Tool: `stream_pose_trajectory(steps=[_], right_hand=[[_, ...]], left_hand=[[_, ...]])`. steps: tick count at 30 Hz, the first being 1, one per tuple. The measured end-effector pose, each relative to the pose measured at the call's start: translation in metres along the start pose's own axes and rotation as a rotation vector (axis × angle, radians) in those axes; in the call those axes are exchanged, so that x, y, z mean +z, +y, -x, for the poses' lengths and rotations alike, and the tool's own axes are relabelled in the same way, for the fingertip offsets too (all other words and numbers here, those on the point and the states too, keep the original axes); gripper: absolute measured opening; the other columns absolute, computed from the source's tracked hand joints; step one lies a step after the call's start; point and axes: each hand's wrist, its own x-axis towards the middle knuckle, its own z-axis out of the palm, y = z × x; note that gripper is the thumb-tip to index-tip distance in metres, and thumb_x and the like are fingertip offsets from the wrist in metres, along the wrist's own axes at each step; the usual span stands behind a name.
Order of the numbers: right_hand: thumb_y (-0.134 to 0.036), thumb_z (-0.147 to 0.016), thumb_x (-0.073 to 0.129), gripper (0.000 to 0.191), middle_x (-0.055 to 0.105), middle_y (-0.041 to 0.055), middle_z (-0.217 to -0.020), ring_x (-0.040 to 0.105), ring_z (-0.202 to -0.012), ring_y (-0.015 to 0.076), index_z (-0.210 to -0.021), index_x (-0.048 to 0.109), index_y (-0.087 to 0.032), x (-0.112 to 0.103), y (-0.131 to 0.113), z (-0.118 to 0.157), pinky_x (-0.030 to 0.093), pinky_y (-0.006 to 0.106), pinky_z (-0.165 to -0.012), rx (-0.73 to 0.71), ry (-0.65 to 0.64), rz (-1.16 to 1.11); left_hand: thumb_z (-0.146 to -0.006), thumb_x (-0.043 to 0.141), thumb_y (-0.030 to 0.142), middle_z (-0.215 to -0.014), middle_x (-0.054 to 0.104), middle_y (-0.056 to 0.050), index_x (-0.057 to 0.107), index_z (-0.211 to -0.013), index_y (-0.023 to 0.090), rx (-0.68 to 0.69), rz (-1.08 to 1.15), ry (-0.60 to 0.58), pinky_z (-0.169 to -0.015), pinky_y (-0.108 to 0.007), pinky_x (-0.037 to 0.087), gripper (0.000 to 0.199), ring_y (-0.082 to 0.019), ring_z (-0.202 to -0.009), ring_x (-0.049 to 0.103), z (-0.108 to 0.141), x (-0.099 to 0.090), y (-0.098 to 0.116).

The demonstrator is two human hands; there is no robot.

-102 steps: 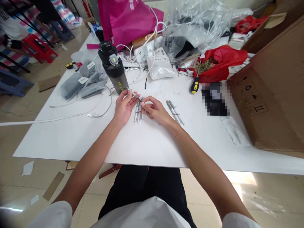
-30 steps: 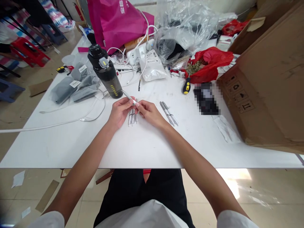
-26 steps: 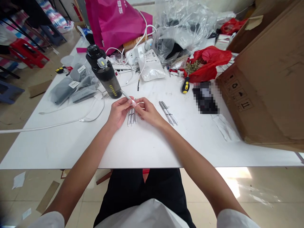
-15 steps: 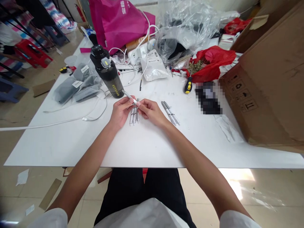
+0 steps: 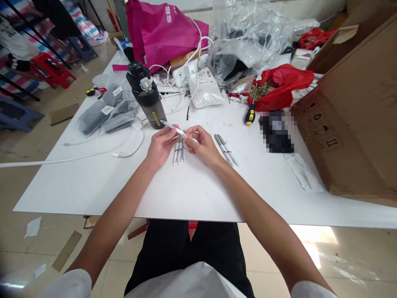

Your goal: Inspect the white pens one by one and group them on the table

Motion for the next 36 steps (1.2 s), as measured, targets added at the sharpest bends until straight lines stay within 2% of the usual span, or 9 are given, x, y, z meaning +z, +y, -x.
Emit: stream_pose_trajectory(steps=[2,5,9,12,19,23,28,32,36], right_hand=[[-0.066,-0.083,0.091,0.051,0.058,-0.004,-0.065,0.043,-0.054,0.0092,-0.088,0.066,-0.021,-0.001,0.001,-0.001,0.034,0.026,-0.051,-0.017,0.0,0.027],[-0.074,-0.088,0.081,0.056,0.049,-0.0061,-0.054,0.035,-0.049,0.0089,-0.083,0.065,-0.021,-0.002,0.001,-0.002,0.03,0.027,-0.048,0.073,-0.027,-0.043],[-0.062,-0.079,0.096,0.051,0.064,-0.0037,-0.07,0.048,-0.058,0.0104,-0.099,0.069,-0.024,-0.003,-0.002,-0.002,0.041,0.025,-0.055,0.047,0.007,-0.118],[-0.057,-0.078,0.097,0.046,0.064,-0.0024,-0.067,0.046,-0.056,0.0097,-0.087,0.07,-0.022,-0.005,-0.003,-0.003,0.041,0.026,-0.054,0.016,0.04,-0.112],[-0.069,-0.081,0.091,0.055,0.048,-0.0057,-0.049,0.031,-0.046,0.0081,-0.077,0.071,-0.018,-0.005,-0.003,-0.004,0.032,0.027,-0.045,0.2,0.025,-0.193],[-0.06,-0.073,0.101,0.052,0.055,-0.0061,-0.064,0.042,-0.055,0.0085,-0.082,0.067,-0.021,-0.004,-0.008,-0.006,0.039,0.024,-0.048,0.09,0.14,-0.314],[-0.063,-0.078,0.096,0.053,0.059,-0.0057,-0.075,0.061,-0.069,0.0114,-0.086,0.059,-0.026,-0.016,-0.02,-0.012,0.052,0.024,-0.061,-0.021,0.335,-0.362],[-0.071,-0.087,0.085,0.055,0.063,-0.0026,-0.078,0.066,-0.075,0.0165,-0.085,0.052,-0.027,-0.026,-0.026,-0.015,0.057,0.03,-0.067,-0.021,0.343,-0.363],[-0.078,-0.091,0.075,0.062,0.038,-0.0077,-0.057,0.039,-0.05,0.0131,-0.078,0.044,-0.027,-0.04,-0.023,-0.014,0.042,0.028,-0.048,-0.035,0.218,-0.382]], left_hand=[[-0.076,0.096,0.028,-0.097,0.079,-0.003,0.088,-0.095,0.019,0.006,-0.001,-0.005,-0.09,-0.028,0.052,0.022,-0.014,-0.092,0.071,0.0,0.0,0.0],[-0.076,0.097,0.031,-0.097,0.079,-0.004,0.088,-0.096,0.018,0.005,-0.002,-0.045,-0.09,-0.028,0.053,0.025,-0.014,-0.091,0.071,0.0,0.0,-0.001],[-0.076,0.097,0.03,-0.099,0.079,-0.003,0.089,-0.098,0.02,-0.003,0.02,-0.014,-0.088,-0.026,0.053,0.025,-0.013,-0.092,0.07,0.0,0.0,-0.001],[-0.078,0.097,0.032,-0.1,0.079,-0.003,0.088,-0.097,0.021,0.018,0.0,-0.012,-0.088,-0.027,0.052,0.024,-0.014,-0.093,0.07,0.001,0.0,-0.002],[-0.079,0.098,0.041,-0.102,0.081,-0.004,0.09,-0.095,0.023,0.238,-0.168,-0.076,-0.096,-0.032,0.051,0.024,-0.017,-0.098,0.069,0.0,0.0,-0.007],[-0.083,0.096,0.045,-0.116,0.083,-0.005,0.091,-0.101,0.028,0.291,-0.246,-0.123,-0.099,-0.036,0.051,0.026,-0.02,-0.105,0.071,0.0,-0.001,-0.009],[-0.077,0.094,0.065,-0.12,0.083,-0.009,0.088,-0.117,0.028,0.286,-0.322,-0.243,-0.1,-0.039,0.053,0.056,-0.027,-0.114,0.075,0.007,0.005,-0.009],[-0.089,0.072,0.082,-0.111,0.084,-0.013,0.087,-0.104,0.021,0.243,-0.227,-0.115,-0.1,-0.038,0.054,0.065,-0.026,-0.113,0.077,0.012,0.01,-0.006],[-0.091,0.065,0.086,-0.098,0.081,-0.012,0.082,-0.092,0.019,0.144,-0.096,0.027,-0.091,-0.034,0.057,0.069,-0.024,-0.104,0.078,0.009,0.011,0.002]])
